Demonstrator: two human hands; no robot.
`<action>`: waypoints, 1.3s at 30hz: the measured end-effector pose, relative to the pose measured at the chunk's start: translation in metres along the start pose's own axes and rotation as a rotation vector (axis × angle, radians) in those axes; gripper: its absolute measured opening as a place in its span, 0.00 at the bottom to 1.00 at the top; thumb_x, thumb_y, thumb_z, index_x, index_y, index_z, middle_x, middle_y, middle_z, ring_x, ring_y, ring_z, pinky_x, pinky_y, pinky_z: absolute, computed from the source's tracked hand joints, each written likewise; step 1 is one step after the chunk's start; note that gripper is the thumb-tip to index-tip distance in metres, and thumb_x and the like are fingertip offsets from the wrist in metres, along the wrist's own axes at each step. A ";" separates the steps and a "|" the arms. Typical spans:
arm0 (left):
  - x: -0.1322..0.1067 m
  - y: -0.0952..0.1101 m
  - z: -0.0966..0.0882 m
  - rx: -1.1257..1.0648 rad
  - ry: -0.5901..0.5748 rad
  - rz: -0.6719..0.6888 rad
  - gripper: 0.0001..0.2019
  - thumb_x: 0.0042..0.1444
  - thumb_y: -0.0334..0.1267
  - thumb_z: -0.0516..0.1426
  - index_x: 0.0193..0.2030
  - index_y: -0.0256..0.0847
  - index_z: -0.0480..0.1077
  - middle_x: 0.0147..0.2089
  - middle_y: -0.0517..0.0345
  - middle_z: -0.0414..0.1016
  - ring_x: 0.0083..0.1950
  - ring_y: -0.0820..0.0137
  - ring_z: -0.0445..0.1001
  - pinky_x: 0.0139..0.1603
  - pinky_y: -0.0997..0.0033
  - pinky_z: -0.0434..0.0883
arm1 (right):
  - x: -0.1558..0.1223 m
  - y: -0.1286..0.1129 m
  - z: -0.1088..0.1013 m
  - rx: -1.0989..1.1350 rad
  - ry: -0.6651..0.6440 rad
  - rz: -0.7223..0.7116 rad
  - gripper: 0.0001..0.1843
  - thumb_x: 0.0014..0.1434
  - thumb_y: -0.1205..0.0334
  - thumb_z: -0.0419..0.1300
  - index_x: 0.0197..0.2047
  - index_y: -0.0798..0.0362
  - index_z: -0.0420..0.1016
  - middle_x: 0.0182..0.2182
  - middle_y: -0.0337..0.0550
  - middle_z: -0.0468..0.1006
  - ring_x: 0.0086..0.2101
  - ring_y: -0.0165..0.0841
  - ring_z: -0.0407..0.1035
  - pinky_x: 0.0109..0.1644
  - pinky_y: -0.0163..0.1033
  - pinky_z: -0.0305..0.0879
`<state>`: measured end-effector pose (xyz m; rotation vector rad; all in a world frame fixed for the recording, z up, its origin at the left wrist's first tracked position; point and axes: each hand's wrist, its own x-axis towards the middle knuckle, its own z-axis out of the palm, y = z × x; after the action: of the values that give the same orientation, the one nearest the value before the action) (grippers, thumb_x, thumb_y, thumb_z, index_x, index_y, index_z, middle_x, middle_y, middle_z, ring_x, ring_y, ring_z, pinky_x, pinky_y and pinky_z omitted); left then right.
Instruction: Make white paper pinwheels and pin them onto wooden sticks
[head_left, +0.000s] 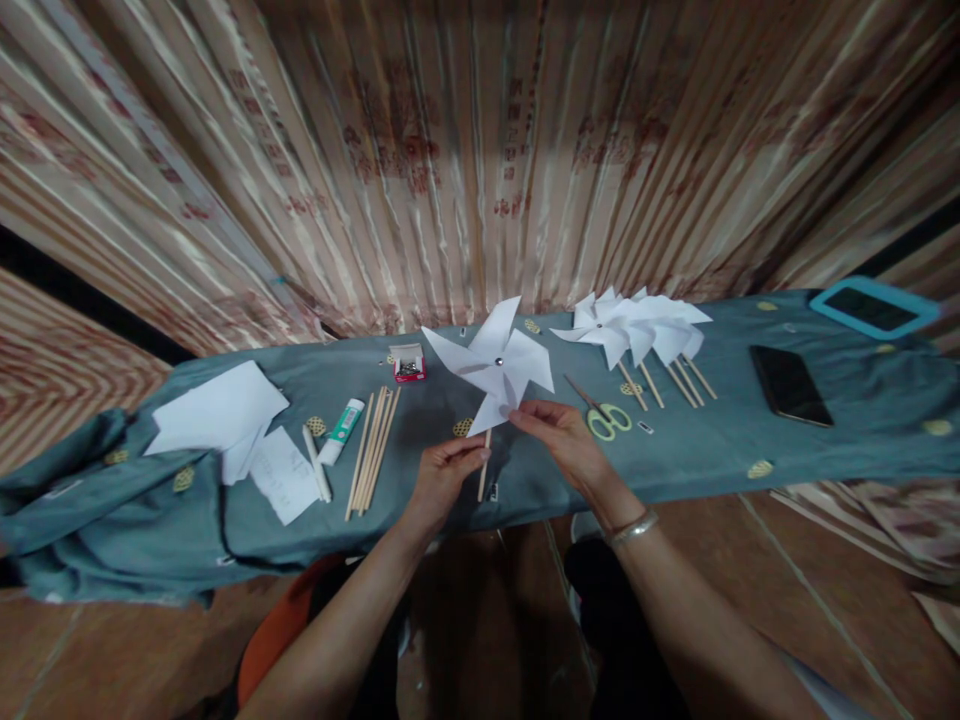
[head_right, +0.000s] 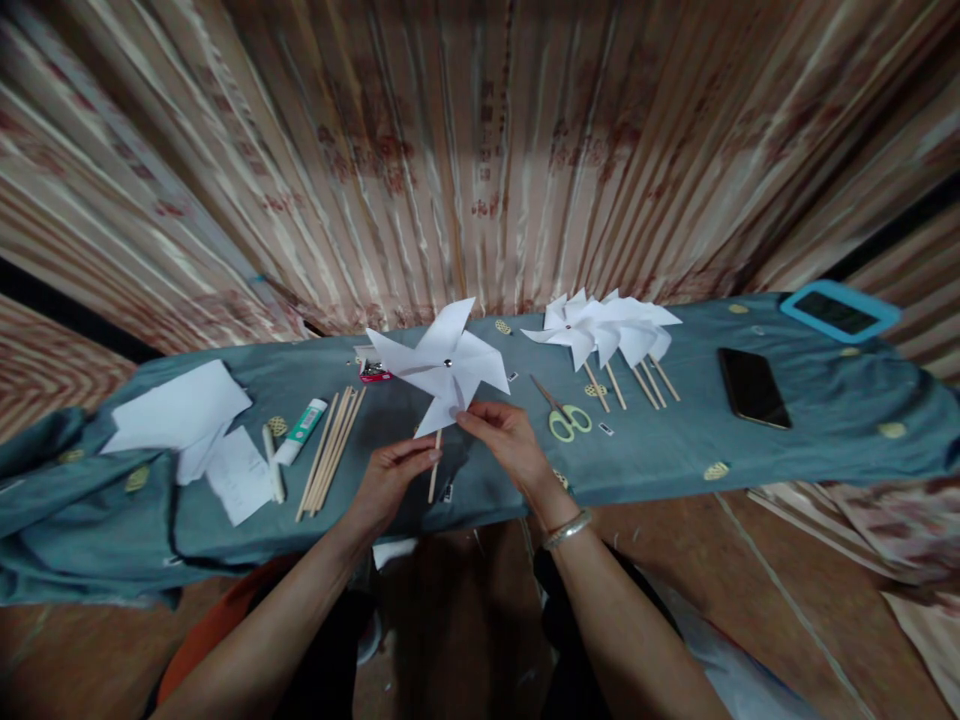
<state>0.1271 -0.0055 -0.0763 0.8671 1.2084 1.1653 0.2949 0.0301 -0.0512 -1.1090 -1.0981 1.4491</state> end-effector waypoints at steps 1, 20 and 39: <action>0.000 0.000 0.000 0.006 -0.004 0.003 0.14 0.35 0.42 0.71 0.30 0.40 0.82 0.31 0.56 0.82 0.33 0.68 0.76 0.45 0.66 0.72 | -0.001 0.001 0.002 -0.003 -0.005 0.001 0.18 0.40 0.46 0.73 0.23 0.51 0.78 0.22 0.34 0.75 0.26 0.28 0.64 0.34 0.36 0.60; 0.001 -0.004 -0.002 -0.005 -0.040 -0.067 0.15 0.33 0.42 0.71 0.30 0.40 0.82 0.29 0.56 0.81 0.31 0.70 0.74 0.39 0.70 0.70 | 0.007 -0.009 -0.060 -0.255 0.543 -0.319 0.22 0.41 0.42 0.71 0.31 0.51 0.82 0.30 0.43 0.82 0.33 0.36 0.72 0.41 0.42 0.67; 0.003 -0.003 0.000 -0.021 0.004 -0.038 0.15 0.32 0.43 0.71 0.29 0.40 0.81 0.30 0.55 0.82 0.31 0.69 0.75 0.40 0.69 0.71 | -0.003 -0.006 -0.027 0.091 0.244 -0.012 0.16 0.31 0.50 0.77 0.23 0.49 0.82 0.26 0.37 0.81 0.30 0.31 0.70 0.43 0.40 0.65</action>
<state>0.1275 -0.0027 -0.0796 0.8224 1.2090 1.1476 0.3232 0.0301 -0.0499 -1.1769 -0.8583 1.3021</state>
